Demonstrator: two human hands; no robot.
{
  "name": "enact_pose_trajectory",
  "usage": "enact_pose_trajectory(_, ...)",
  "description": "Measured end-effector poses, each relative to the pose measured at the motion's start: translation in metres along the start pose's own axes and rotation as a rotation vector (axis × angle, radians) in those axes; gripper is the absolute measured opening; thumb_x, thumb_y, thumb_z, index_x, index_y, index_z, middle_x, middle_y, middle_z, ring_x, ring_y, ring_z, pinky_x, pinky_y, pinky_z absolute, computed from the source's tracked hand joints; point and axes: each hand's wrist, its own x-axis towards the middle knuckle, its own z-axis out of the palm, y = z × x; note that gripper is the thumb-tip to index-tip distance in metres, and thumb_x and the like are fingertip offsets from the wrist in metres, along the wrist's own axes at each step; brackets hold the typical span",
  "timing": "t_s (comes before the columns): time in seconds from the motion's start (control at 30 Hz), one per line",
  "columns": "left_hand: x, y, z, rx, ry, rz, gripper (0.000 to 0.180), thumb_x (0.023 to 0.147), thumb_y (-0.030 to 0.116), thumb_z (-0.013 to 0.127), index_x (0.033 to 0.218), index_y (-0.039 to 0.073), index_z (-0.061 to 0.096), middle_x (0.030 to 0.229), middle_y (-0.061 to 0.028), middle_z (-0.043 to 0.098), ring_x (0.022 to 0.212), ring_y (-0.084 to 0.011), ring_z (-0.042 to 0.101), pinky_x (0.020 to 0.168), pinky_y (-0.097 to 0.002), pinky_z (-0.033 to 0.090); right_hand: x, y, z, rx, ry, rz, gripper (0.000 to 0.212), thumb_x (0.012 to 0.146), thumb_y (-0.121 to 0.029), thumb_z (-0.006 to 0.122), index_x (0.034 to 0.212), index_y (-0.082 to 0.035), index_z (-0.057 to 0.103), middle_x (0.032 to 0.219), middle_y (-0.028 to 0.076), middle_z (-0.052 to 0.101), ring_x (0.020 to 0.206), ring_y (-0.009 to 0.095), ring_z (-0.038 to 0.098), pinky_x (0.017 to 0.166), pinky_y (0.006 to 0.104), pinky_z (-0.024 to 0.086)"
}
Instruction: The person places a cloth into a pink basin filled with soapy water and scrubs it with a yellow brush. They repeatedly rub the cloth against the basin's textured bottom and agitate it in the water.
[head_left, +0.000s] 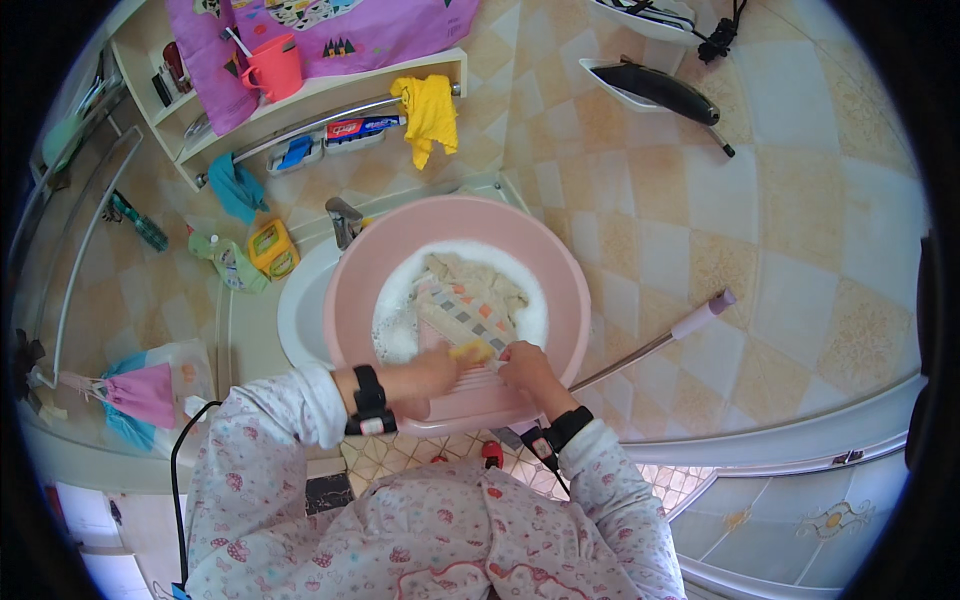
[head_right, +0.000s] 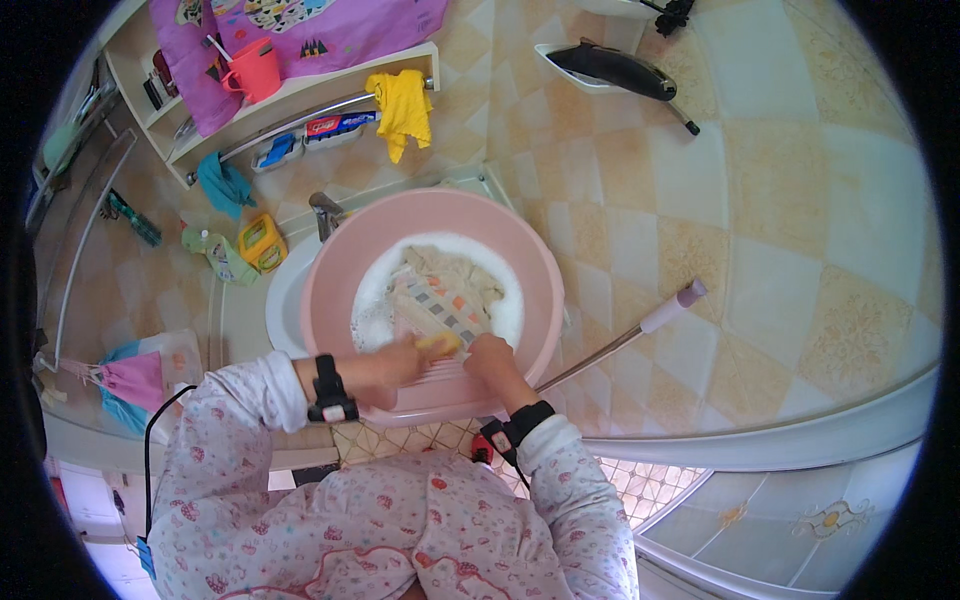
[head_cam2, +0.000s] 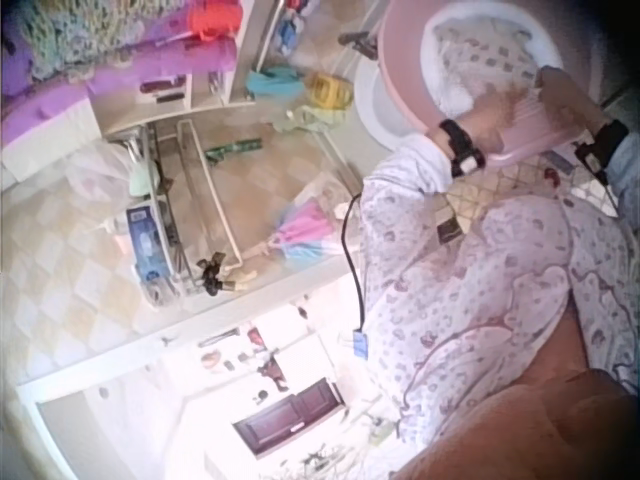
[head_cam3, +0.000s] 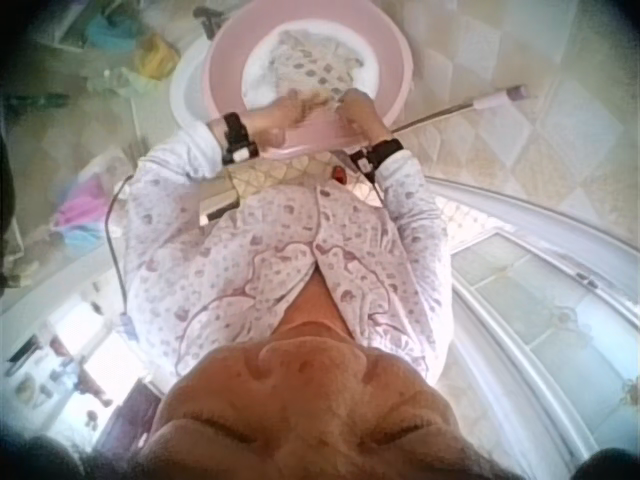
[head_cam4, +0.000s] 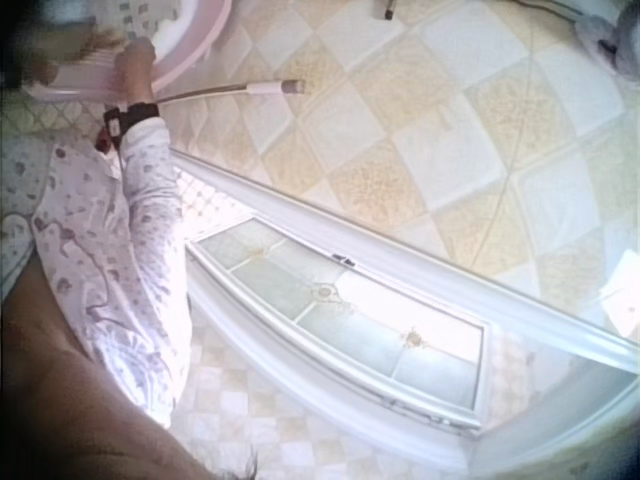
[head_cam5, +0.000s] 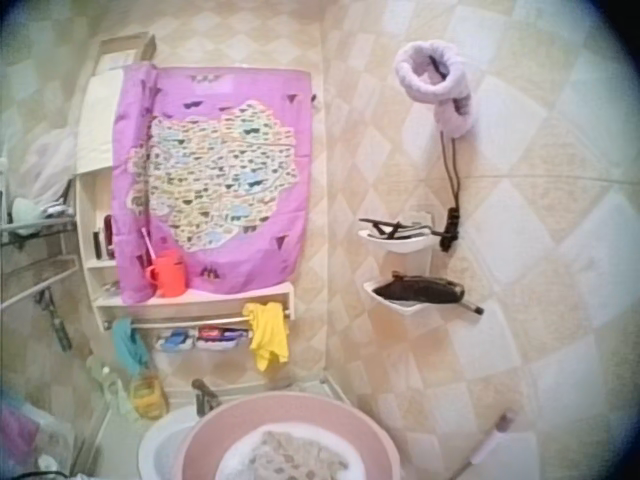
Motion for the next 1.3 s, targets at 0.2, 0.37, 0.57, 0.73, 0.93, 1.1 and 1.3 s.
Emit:
enact_pose_trajectory(0.2, 0.022, -0.040, -0.027, 0.132, 0.087, -0.257, 0.058, 0.084, 0.016, 0.048, 0.137, 0.030, 0.032, 0.120, -0.0203, 0.041, 0.098, -0.0400, 0.053, 0.082, -0.0486, 0.044, -0.010, 0.000, -0.003, -0.023, -0.004, -0.060, 0.023, 0.064, -0.010, 0.060, 0.085, -0.007, 0.069, 0.088, 0.017, 0.066, 0.086, 0.033, 0.063, 0.076, 0.0388, 0.051)
enact_pose_trajectory(0.37, 0.032, -0.024, -0.032, 0.202, -0.163, 0.072, 0.058, 0.083, 0.018, 0.048, 0.138, 0.015, 0.030, 0.102, -0.0281, 0.052, 0.093, -0.0369, 0.057, 0.078, -0.0456, 0.046, -0.015, -0.007, 0.001, -0.028, 0.099, -0.174, 0.016, 0.065, -0.009, 0.060, 0.079, -0.001, 0.066, 0.083, 0.021, 0.064, 0.081, 0.035, 0.063, 0.074, 0.0394, 0.050)
enact_pose_trajectory(0.57, 0.009, -0.004, -0.005, 0.007, -0.021, -0.086, 0.063, 0.084, 0.017, 0.046, 0.142, 0.025, 0.023, 0.118, -0.0266, 0.042, 0.091, -0.0416, 0.057, 0.077, -0.0442, 0.048, 0.003, -0.012, 0.007, -0.253, 0.057, -0.215, 0.020, 0.069, -0.011, 0.059, 0.082, 0.004, 0.062, 0.081, 0.022, 0.063, 0.079, 0.038, 0.062, 0.073, 0.0416, 0.050)
enact_pose_trajectory(0.73, 0.037, -0.042, -0.024, 0.022, 0.038, -0.276, 0.076, 0.081, 0.023, 0.055, 0.144, 0.026, 0.014, 0.114, -0.0313, 0.041, 0.085, -0.0428, 0.058, 0.076, -0.0425, 0.049, 0.003, 0.009, 0.007, -0.293, 0.030, -0.270, 0.020, 0.073, -0.009, 0.054, 0.087, 0.003, 0.062, 0.081, 0.021, 0.063, 0.078, 0.036, 0.063, 0.068, 0.0451, 0.050)
enact_pose_trajectory(0.93, 0.044, -0.026, 0.008, 0.004, -0.090, -0.039, 0.074, 0.086, 0.026, 0.050, 0.145, 0.023, 0.006, 0.113, -0.0337, 0.041, 0.084, -0.0415, 0.057, 0.075, -0.0407, 0.048, 0.027, -0.008, 0.013, -0.165, 0.164, -0.593, 0.022, 0.071, -0.014, 0.062, 0.090, -0.002, 0.062, 0.080, 0.020, 0.063, 0.079, 0.036, 0.061, 0.073, 0.0429, 0.048)
enact_pose_trajectory(1.1, 0.034, -0.044, 0.020, 0.140, -0.035, 0.047, 0.066, 0.089, 0.024, 0.047, 0.145, 0.029, 0.012, 0.122, -0.0280, 0.038, 0.094, -0.0427, 0.055, 0.080, -0.0408, 0.047, 0.027, -0.003, 0.012, -0.375, -0.074, -0.396, 0.023, 0.069, -0.017, 0.065, 0.085, -0.001, 0.063, 0.081, 0.019, 0.063, 0.080, 0.035, 0.061, 0.073, 0.0415, 0.048)
enact_pose_trajectory(1.3, 0.042, -0.055, -0.012, 0.003, 0.006, -0.224, 0.063, 0.086, 0.021, 0.050, 0.142, 0.026, 0.022, 0.123, -0.0249, 0.039, 0.099, -0.0433, 0.054, 0.081, -0.0509, 0.045, -0.014, 0.012, 0.014, -0.266, -0.039, -0.509, 0.015, 0.064, -0.011, 0.058, 0.072, 0.001, 0.063, 0.076, 0.022, 0.063, 0.076, 0.037, 0.063, 0.068, 0.0427, 0.050)
